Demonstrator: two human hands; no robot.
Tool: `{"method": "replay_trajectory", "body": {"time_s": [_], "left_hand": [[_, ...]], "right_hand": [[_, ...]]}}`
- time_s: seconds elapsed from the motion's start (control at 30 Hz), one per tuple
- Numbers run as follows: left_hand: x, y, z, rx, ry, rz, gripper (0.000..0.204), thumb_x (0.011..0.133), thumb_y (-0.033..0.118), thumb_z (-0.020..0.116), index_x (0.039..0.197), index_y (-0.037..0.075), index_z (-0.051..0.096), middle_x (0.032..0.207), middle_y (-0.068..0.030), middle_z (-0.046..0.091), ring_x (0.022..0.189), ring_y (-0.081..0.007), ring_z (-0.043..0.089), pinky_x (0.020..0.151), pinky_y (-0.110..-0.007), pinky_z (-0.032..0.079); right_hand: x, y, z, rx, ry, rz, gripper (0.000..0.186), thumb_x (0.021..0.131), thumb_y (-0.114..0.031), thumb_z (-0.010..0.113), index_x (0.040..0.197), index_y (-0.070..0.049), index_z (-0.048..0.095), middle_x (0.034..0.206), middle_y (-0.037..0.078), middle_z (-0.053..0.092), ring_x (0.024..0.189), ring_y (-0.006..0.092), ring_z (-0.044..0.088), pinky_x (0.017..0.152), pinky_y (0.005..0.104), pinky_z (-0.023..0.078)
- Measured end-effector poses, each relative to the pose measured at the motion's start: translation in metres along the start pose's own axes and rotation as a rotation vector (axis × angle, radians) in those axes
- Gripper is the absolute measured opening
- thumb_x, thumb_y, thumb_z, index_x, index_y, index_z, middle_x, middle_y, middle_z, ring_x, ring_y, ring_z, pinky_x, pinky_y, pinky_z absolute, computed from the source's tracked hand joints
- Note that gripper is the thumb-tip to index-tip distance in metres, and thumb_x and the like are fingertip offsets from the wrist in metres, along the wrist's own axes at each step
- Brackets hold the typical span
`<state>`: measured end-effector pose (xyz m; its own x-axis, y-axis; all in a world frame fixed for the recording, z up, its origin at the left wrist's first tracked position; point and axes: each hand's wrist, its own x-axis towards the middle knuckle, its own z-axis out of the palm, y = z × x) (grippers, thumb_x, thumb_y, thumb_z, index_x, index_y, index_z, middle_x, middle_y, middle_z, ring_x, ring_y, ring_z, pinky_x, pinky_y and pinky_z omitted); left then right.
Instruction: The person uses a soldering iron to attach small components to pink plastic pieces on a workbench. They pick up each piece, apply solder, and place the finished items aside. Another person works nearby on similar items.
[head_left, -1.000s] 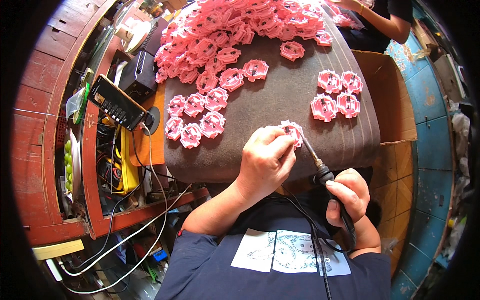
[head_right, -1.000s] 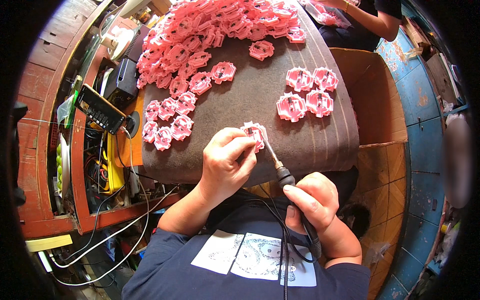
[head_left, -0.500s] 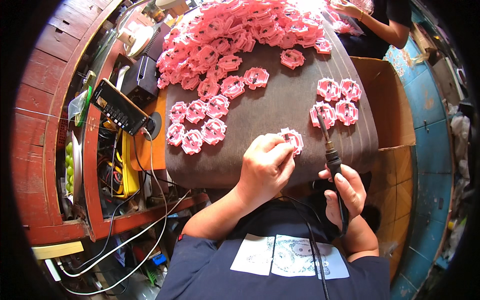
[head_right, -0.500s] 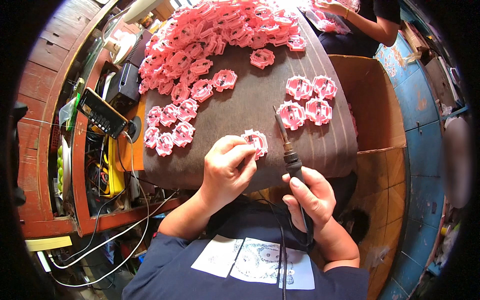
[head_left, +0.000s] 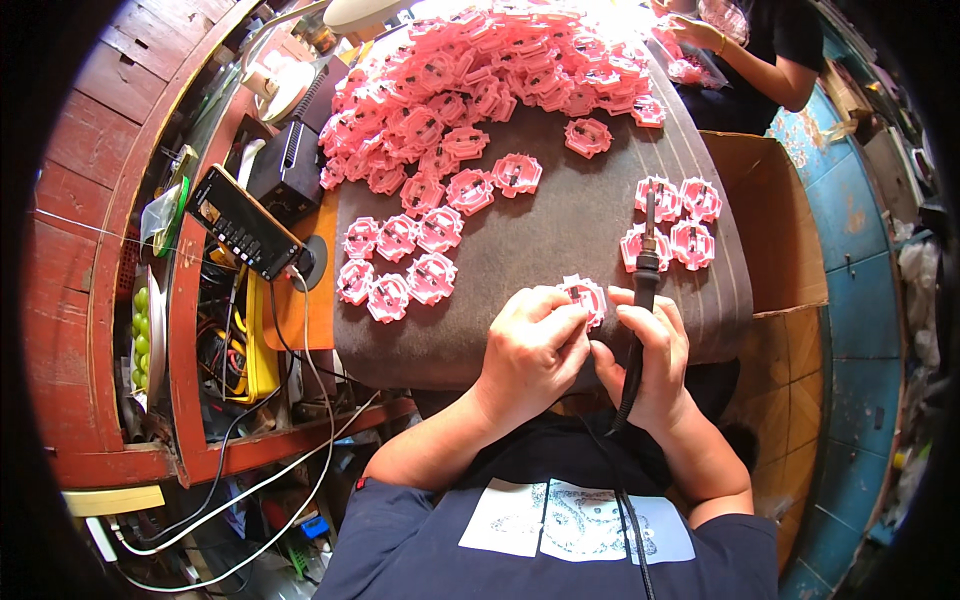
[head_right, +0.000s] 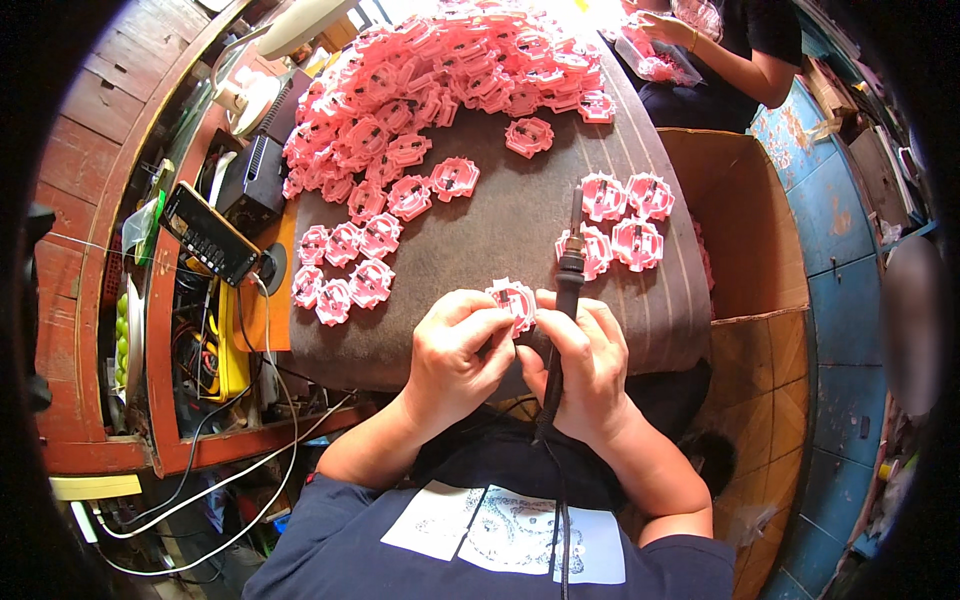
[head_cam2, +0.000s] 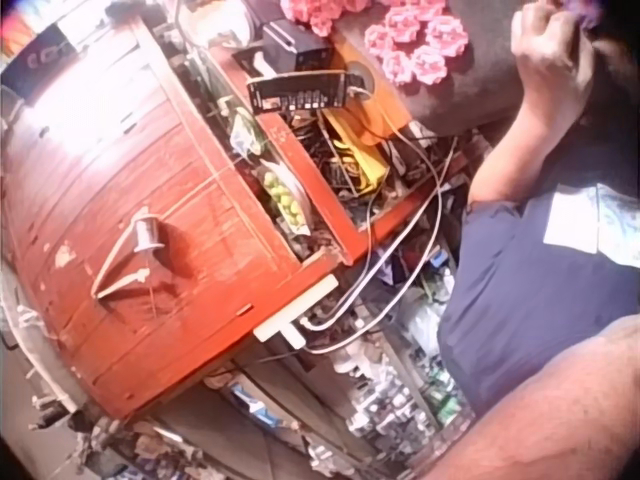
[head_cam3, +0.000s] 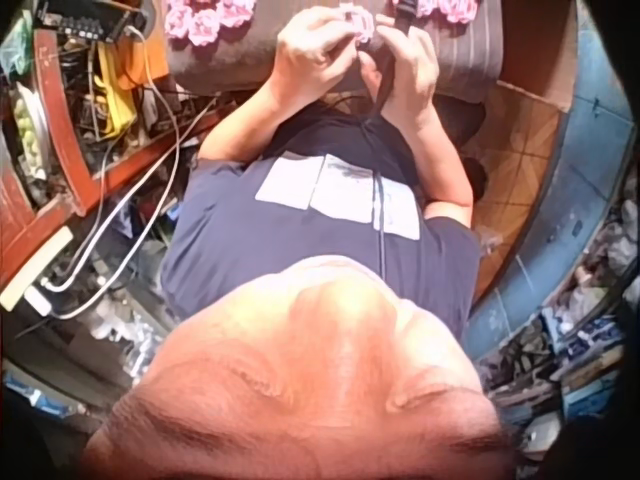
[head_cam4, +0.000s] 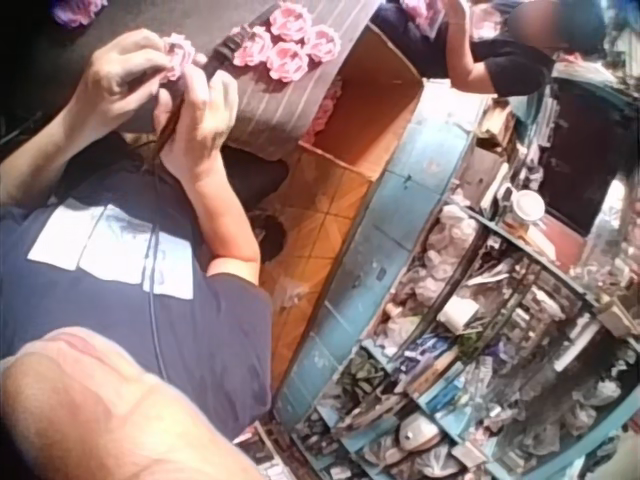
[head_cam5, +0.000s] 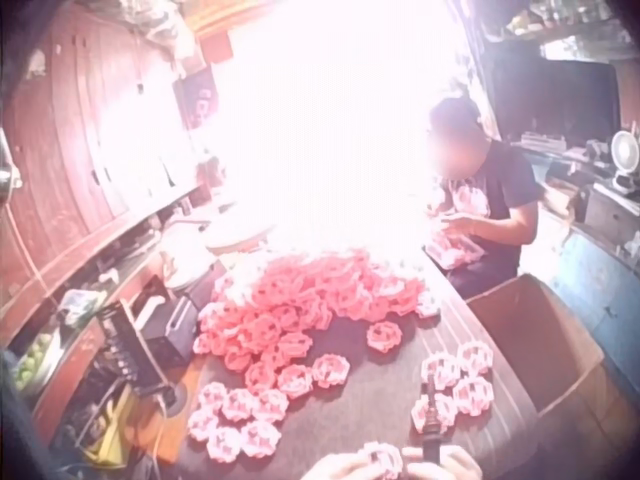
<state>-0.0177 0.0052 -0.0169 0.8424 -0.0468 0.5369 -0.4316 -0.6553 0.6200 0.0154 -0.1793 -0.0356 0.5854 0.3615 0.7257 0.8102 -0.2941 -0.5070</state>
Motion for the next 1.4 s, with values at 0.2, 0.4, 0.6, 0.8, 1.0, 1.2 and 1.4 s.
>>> {"method": "replay_trajectory", "body": {"time_s": [0.2, 0.4, 0.6, 0.8, 1.0, 1.2, 1.4], "left_hand": [[0.001, 0.0, -0.002, 0.0, -0.014, 0.002, 0.02, 0.081, 0.0, 0.081, 0.101, 0.002, 0.077, 0.096, -0.0138, 0.073, 0.088, -0.0321, 0.073, 0.079, -0.04, 0.06], [0.0, 0.0, -0.001, 0.001, -0.011, -0.002, 0.02, 0.082, 0.001, 0.081, 0.102, 0.002, 0.078, 0.096, -0.0144, 0.073, 0.089, -0.0324, 0.073, 0.079, -0.04, 0.06], [0.0, 0.0, -0.002, -0.002, -0.02, -0.001, 0.022, 0.081, 0.002, 0.082, 0.103, 0.002, 0.078, 0.098, -0.015, 0.074, 0.09, -0.033, 0.074, 0.08, -0.041, 0.06], [0.0, 0.0, -0.002, -0.006, -0.016, -0.009, 0.021, 0.082, 0.002, 0.082, 0.103, 0.002, 0.078, 0.098, -0.0152, 0.074, 0.09, -0.0328, 0.074, 0.081, -0.041, 0.06], [0.001, 0.0, -0.002, -0.01, -0.01, -0.006, 0.02, 0.082, 0.002, 0.082, 0.102, 0.002, 0.078, 0.098, -0.0151, 0.074, 0.09, -0.0326, 0.074, 0.081, -0.041, 0.06], [0.001, 0.0, -0.002, -0.019, -0.006, -0.006, 0.018, 0.083, 0.001, 0.081, 0.101, 0.002, 0.078, 0.098, -0.0152, 0.073, 0.09, -0.0325, 0.074, 0.08, -0.04, 0.06], [0.001, 0.0, -0.009, -0.111, -0.001, -0.114, 0.02, 0.086, 0.0, 0.08, 0.105, 0.001, 0.076, 0.105, -0.0126, 0.07, 0.081, -0.021, 0.07, 0.073, -0.032, 0.058]], "right_hand": [[0.007, 0.001, 0.007, -0.03, -0.022, -0.004, 0.059, 0.084, -0.008, 0.081, 0.136, -0.003, 0.053, 0.122, 0.023, 0.071, 0.096, 0.0415, 0.07, 0.088, 0.0501, 0.052], [0.007, 0.003, 0.013, -0.04, 0.017, 0.008, 0.057, 0.087, -0.015, 0.081, 0.135, -0.003, 0.054, 0.12, 0.021, 0.072, 0.093, 0.039, 0.07, 0.088, 0.0484, 0.051], [0.005, 0.005, 0.015, -0.062, 0.022, -0.003, 0.054, 0.089, -0.019, 0.08, 0.134, -0.004, 0.055, 0.119, 0.02, 0.072, 0.091, 0.038, 0.069, 0.086, 0.048, 0.05], [0.003, 0.006, 0.016, -0.085, 0.023, -0.013, 0.054, 0.09, -0.02, 0.079, 0.135, -0.004, 0.054, 0.118, 0.019, 0.072, 0.092, 0.0383, 0.068, 0.086, 0.0485, 0.05], [0.003, 0.006, 0.017, -0.092, 0.037, -0.021, 0.054, 0.09, -0.021, 0.078, 0.135, -0.004, 0.054, 0.118, 0.02, 0.072, 0.092, 0.0383, 0.068, 0.086, 0.0484, 0.049], [0.003, 0.006, 0.018, -0.082, 0.045, -0.018, 0.052, 0.091, -0.022, 0.078, 0.134, -0.004, 0.054, 0.117, 0.019, 0.072, 0.092, 0.0385, 0.068, 0.085, 0.0479, 0.049], [0.004, 0.003, 0.018, -0.106, 0.054, -0.005, 0.059, 0.084, -0.014, 0.08, 0.135, -0.004, 0.053, 0.117, 0.019, 0.072, 0.089, 0.0391, 0.066, 0.084, 0.0492, 0.049]]}}
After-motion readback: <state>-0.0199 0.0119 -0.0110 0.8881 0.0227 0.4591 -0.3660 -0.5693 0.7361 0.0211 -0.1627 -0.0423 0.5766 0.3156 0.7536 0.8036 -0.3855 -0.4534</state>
